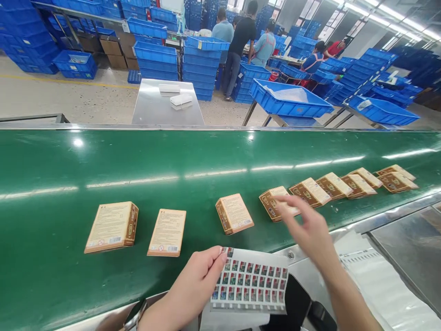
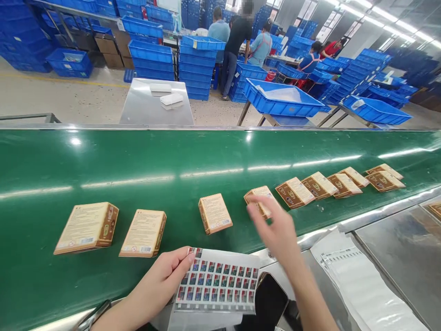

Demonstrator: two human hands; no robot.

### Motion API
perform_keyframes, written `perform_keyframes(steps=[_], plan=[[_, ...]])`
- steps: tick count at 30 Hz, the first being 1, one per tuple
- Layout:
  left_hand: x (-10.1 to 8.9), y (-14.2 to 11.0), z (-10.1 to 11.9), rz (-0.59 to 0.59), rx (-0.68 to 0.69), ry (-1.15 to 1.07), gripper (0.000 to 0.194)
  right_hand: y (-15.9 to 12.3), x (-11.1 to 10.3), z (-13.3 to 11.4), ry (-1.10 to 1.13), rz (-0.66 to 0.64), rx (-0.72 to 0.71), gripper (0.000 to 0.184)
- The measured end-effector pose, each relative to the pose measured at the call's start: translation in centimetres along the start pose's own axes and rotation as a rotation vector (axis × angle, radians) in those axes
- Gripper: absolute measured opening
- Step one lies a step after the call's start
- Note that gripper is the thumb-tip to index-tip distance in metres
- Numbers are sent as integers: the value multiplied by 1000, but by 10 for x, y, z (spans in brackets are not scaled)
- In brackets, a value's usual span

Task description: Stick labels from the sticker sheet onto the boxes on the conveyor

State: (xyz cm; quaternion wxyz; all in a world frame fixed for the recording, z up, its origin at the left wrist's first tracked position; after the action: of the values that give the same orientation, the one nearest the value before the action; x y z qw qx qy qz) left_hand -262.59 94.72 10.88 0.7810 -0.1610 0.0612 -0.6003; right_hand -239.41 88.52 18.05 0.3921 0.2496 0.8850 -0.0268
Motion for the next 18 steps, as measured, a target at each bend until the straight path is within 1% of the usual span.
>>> perform_keyframes(steps=[1, 2, 3, 4, 5, 8, 11, 13, 14, 15, 16, 17, 18], plan=[[-2, -1, 0, 21, 8, 17, 42, -13, 19, -35, -19, -121, -162, 18], [-3, -2, 1, 41, 20, 37, 42, -28, 32, -64, -56, -161, -298, 14], [-4, -2, 3, 57, 35, 57, 41, -39, 42, -84, -94, -150, -374, 13], [-5, -2, 5, 68, 50, 75, 40, -48, 50, -97, -123, -135, -426, 12], [-4, -2, 8, 71, 64, 86, 40, -53, 57, -105, -150, -109, -451, 12], [-3, 1, 13, 64, 88, 70, 40, -59, 67, -109, -224, -48, -490, 14], [-3, 5, 11, 63, 88, -12, 41, -66, 70, -112, -367, 14, -599, 24], [-3, 9, 6, 71, 86, -75, 41, -71, 73, -113, -415, 13, -658, 30], [-4, 12, 3, 81, 82, -93, 41, -72, 72, -111, -385, 3, -662, 31], [-5, 16, 1, 95, 75, -101, 41, -70, 68, -106, -312, -3, -638, 29], [-6, 20, -1, 106, 64, -101, 41, -64, 62, -97, -208, -2, -571, 24], [-6, 25, -3, 107, 54, -98, 40, -55, 55, -81, -83, 5, -457, 18], [-6, 31, -2, 95, 53, -87, 40, -44, 47, -59, 56, 21, -304, 12]])
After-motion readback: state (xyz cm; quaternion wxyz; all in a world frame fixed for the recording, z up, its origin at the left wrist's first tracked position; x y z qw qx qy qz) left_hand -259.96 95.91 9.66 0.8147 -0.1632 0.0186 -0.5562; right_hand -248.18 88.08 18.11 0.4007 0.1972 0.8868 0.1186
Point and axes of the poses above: each hand's wrist, its own y-axis towards the middle knuckle, its own x-axis out of the palm, z = x × y, the point moved 8 cm from there along y, towards the middle knuckle, and after that the axes turned 10 degrees about -z, right-handed, at the moved point
